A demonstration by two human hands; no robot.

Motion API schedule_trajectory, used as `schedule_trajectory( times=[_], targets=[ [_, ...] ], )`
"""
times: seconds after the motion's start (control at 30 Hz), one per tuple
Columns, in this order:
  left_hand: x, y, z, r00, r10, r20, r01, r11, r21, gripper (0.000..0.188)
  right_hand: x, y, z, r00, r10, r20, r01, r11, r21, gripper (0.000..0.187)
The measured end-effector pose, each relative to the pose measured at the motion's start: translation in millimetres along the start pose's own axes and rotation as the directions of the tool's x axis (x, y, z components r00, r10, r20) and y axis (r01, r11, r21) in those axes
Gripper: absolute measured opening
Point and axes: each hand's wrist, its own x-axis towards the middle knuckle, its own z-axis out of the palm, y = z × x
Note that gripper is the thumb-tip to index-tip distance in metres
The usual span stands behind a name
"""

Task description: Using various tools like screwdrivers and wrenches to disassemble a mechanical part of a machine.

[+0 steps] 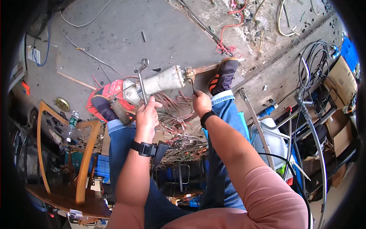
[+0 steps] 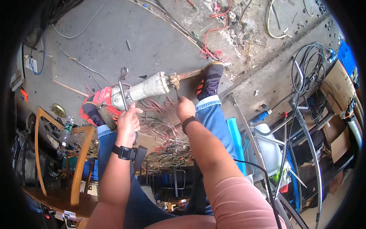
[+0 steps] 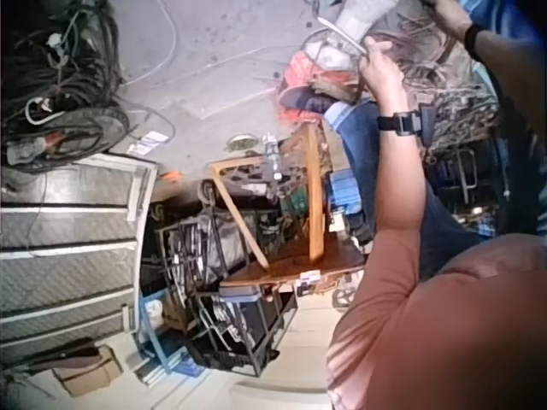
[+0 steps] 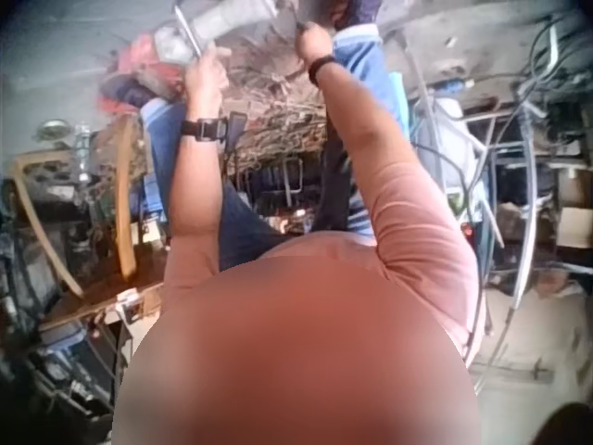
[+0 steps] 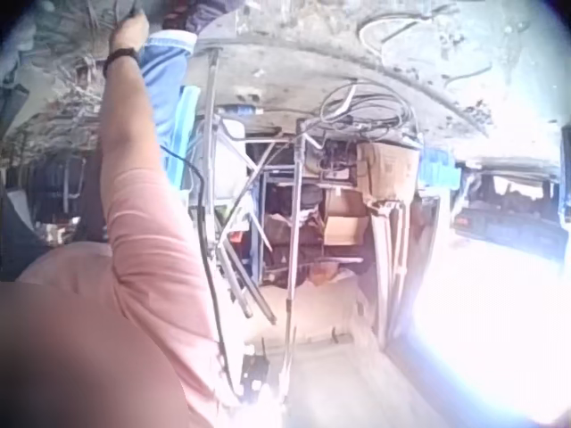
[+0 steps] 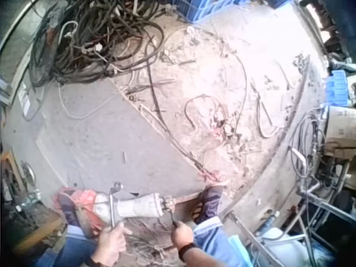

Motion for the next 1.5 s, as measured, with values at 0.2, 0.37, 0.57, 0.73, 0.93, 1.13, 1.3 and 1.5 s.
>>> schedule_trajectory(
  times=[0.2, 0.37, 0.57, 0.73, 0.93, 1.13, 1.3, 1.5],
  targets=[
    [0, -1, -8, 0.999, 0.033, -0.034, -0.032, 0.999, 0.007, 0.035, 6, -4, -5, 0.996, 0.074, 0.056, -0.072, 0.997, -0.031, 0.021],
    [2, -3, -7, 1.000, 0.013, -0.005, -0.012, 0.999, 0.047, 0.035, 14, 3, -28, 0.864, -0.114, 0.491, 0.317, 0.880, -0.353, 0.020],
    [3, -8, -1, 0.999, 0.028, -0.022, -0.029, 0.999, -0.028, 0.035, 22, 26, -11, 0.959, -0.044, 0.279, 0.050, 0.999, -0.013, 0.027],
    [6, -17, 0, 0.999, 0.012, -0.030, -0.012, 1.000, -0.005, 0.035, 26, 25, -11, 0.946, -0.217, 0.239, 0.241, 0.968, -0.074, 0.029],
    [5, -16, -1, 0.999, -0.013, -0.040, 0.014, 1.000, 0.024, 0.035, 32, 1, -11, 0.887, -0.077, 0.454, 0.162, 0.975, -0.151, 0.022],
    [2, -11, 4, 0.999, 0.001, -0.033, 0.001, 0.998, 0.066, 0.035, 47, -8, -4, 0.856, -0.013, 0.517, 0.046, 0.998, -0.051, 0.018],
    [3, -11, 8, 1.000, 0.007, -0.021, -0.006, 0.998, 0.066, 0.035, 32, -51, -56, 0.813, -0.034, 0.582, 0.280, 0.898, -0.339, 0.016],
    [2, -8, 18, 0.999, 0.027, -0.033, -0.025, 0.998, 0.061, 0.035, 22, -29, -42, 0.837, -0.172, 0.520, 0.448, 0.760, -0.471, 0.023]
  ],
)
